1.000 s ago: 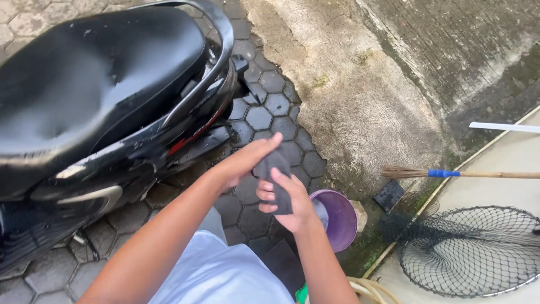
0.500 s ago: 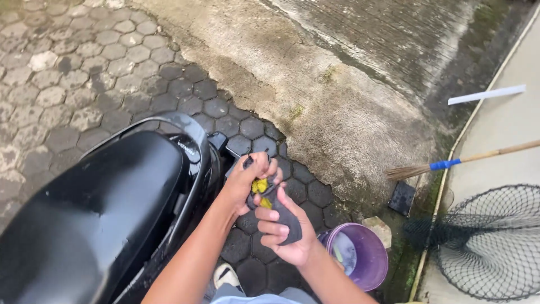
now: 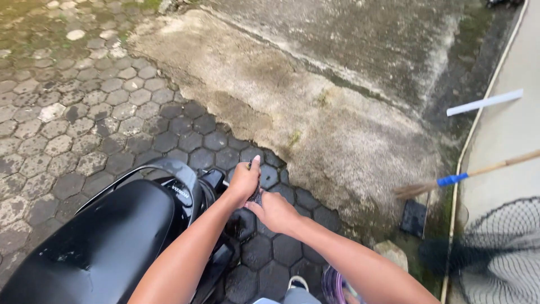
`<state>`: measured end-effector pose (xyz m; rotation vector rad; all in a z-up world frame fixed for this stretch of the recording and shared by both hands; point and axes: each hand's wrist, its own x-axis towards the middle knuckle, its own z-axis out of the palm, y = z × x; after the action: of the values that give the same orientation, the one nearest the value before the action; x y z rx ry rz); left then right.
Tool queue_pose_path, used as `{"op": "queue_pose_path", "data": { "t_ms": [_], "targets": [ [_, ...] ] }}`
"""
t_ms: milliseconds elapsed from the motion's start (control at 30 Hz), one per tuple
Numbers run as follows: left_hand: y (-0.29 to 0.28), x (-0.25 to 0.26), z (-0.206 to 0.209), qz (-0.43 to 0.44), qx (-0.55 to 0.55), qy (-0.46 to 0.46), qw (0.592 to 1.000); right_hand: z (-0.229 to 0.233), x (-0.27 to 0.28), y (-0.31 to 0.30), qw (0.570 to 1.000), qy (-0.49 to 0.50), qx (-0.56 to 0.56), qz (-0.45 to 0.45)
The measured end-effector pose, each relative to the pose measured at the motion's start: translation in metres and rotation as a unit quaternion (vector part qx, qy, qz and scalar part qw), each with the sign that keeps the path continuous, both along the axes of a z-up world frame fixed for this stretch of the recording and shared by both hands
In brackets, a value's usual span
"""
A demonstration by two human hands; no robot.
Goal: Washing a scooter with a hose and wiping the seat with a cloth.
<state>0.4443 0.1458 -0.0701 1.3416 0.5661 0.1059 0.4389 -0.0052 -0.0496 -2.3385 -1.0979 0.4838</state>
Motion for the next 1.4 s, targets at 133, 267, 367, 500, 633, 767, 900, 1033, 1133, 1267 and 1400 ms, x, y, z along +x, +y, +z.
{"op": "queue_pose_path", "data": {
  "t_ms": [133, 267, 367, 500, 633, 767, 900, 1033, 1133, 1267, 1400],
  "targets": [
    [0.0, 0.068, -0.031, 0.035, 0.17, 0.02, 0.985, 0.017, 0.035, 0.004, 0.995, -0.048, -0.083, -0.039],
    [-0.018, 0.121, -0.023, 0.108, 0.391, -0.002, 0.914, 0.02, 0.083, -0.002, 0.989, -0.119, -0.071, -0.059],
    [-0.044, 0.14, -0.001, 0.125, 0.4, 0.042, 0.907, 0.01, 0.115, -0.013, 0.985, -0.117, -0.088, -0.093],
    [-0.065, 0.161, 0.014, 0.111, 0.388, 0.108, 0.909, -0.013, 0.154, -0.026, 0.977, -0.156, -0.105, -0.101],
    [-0.086, 0.168, 0.029, 0.104, 0.389, 0.109, 0.909, -0.017, 0.168, -0.044, 0.979, -0.137, -0.117, -0.093],
    [-0.101, 0.161, 0.038, 0.103, 0.353, 0.16, 0.916, -0.03, 0.175, -0.055, 0.977, -0.178, -0.113, -0.033],
    [-0.11, 0.158, 0.035, 0.107, 0.363, 0.147, 0.914, -0.04, 0.18, -0.064, 0.96, -0.227, -0.153, 0.051],
    [-0.106, 0.157, 0.021, 0.101, 0.377, 0.186, 0.902, -0.026, 0.173, -0.063, 0.981, -0.149, -0.121, -0.006],
    [-0.098, 0.151, 0.019, 0.12, 0.372, 0.165, 0.906, -0.013, 0.166, -0.066, 0.988, -0.111, -0.11, -0.014],
    [-0.073, 0.14, -0.01, 0.083, 0.115, 0.108, 0.984, -0.027, 0.163, -0.084, 0.985, 0.165, 0.052, -0.004],
    [-0.082, 0.064, 0.068, 0.053, -0.202, 0.082, 0.975, 0.032, 0.14, -0.109, 0.704, 0.696, 0.133, -0.037]
  ]
}}
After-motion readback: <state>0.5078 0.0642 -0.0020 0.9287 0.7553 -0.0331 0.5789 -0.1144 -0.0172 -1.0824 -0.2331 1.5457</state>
